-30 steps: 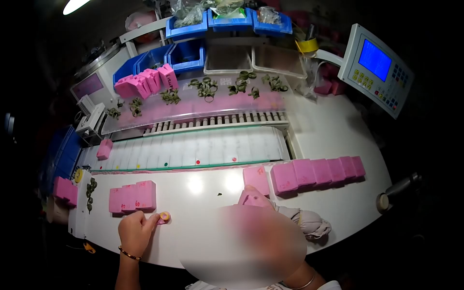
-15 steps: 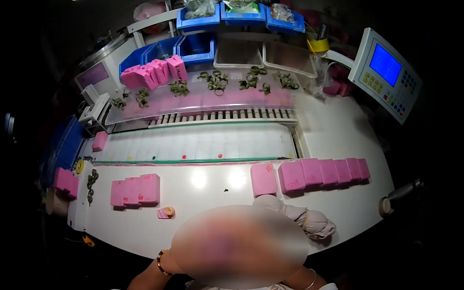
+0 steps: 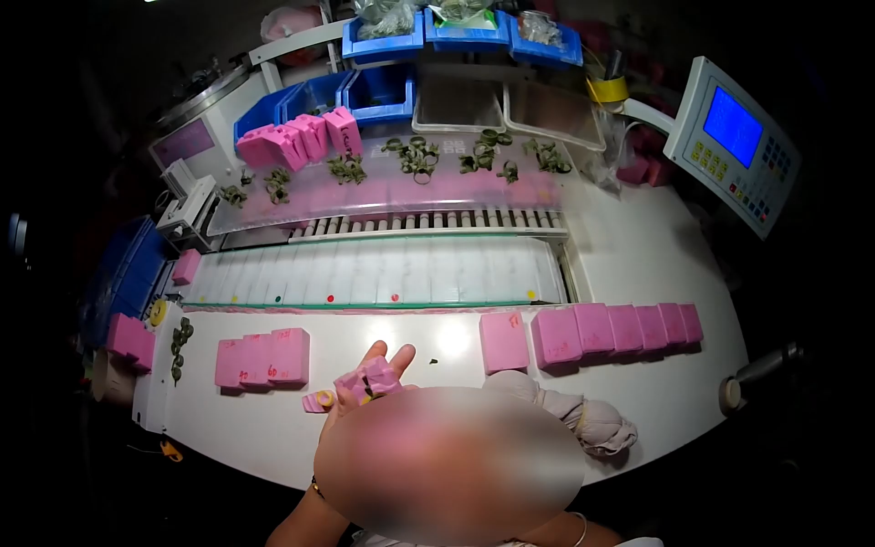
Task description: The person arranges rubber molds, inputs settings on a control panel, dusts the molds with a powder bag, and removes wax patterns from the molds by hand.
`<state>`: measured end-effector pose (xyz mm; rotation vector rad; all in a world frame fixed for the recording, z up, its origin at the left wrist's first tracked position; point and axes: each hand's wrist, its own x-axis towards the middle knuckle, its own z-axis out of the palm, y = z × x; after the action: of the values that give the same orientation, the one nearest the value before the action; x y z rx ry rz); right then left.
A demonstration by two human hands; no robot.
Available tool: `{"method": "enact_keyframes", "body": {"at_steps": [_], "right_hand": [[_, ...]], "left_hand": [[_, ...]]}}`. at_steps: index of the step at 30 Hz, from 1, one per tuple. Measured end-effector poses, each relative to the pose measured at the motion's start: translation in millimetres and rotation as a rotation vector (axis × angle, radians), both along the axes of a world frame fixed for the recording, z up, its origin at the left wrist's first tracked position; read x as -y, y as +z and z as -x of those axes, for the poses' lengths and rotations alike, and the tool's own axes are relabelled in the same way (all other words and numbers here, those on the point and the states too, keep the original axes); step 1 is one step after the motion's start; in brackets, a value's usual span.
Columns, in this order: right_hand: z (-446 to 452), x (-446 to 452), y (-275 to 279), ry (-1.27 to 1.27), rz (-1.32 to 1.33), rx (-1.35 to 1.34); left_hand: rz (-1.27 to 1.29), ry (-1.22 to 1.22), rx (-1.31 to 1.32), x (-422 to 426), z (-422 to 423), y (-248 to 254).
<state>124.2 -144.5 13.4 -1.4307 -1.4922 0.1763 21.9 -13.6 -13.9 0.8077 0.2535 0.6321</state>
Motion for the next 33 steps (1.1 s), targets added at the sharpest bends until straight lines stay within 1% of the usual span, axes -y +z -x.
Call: {"method": "enact_keyframes", "body": {"at_steps": [1,3,5,7,8,11,12,15,19,25,28,31,33], "right_hand": [[6,2,-1,0.018,-0.01,0.088],[10,2,9,0.148,0.079,0.126],[9,2,1,0.181,0.091,-0.043],[6,3,-10,0.04,0.021,-0.217],[7,0,-9,-0.079,-0.011,-0.3],[0,-12,0,-0.272,0.028,-0.183],[-2,-15,2,-0.265,0.07,-0.069],[4,-24,0,-0.3,0.061,0.043],[9,-29,0,-0.377,0.103,0.156],[2,-32,1,-0.337,0.141,0.175],[-4,-27,-2,-0.25,0.19,0.053],[-7,-25,-11,-0.238,0.05,0.186],[-6,-23,-10,-0.241,0.108,0.048]], "left_hand": [[0.022,-0.019,-0.008,-2,0,0],[0.066,-0.051,-0.029,-5,3,0],[-0.081,-0.016,-0.138,-4,3,3],[-0.209,-0.027,-0.196,-3,3,4],[-0.207,-0.005,-0.222,0,2,9],[-0.195,-0.031,-0.214,4,2,3],[-0.115,-0.066,-0.174,6,4,7],[-0.268,-0.064,-0.275,9,7,8],[-0.365,0.025,-0.304,14,5,2],[-0.36,0.051,-0.33,18,5,5],[-0.372,-0.018,-0.332,15,8,4],[-0.37,-0.081,-0.522,4,12,-6],[-0.35,-0.065,-0.476,5,9,-3]]}}
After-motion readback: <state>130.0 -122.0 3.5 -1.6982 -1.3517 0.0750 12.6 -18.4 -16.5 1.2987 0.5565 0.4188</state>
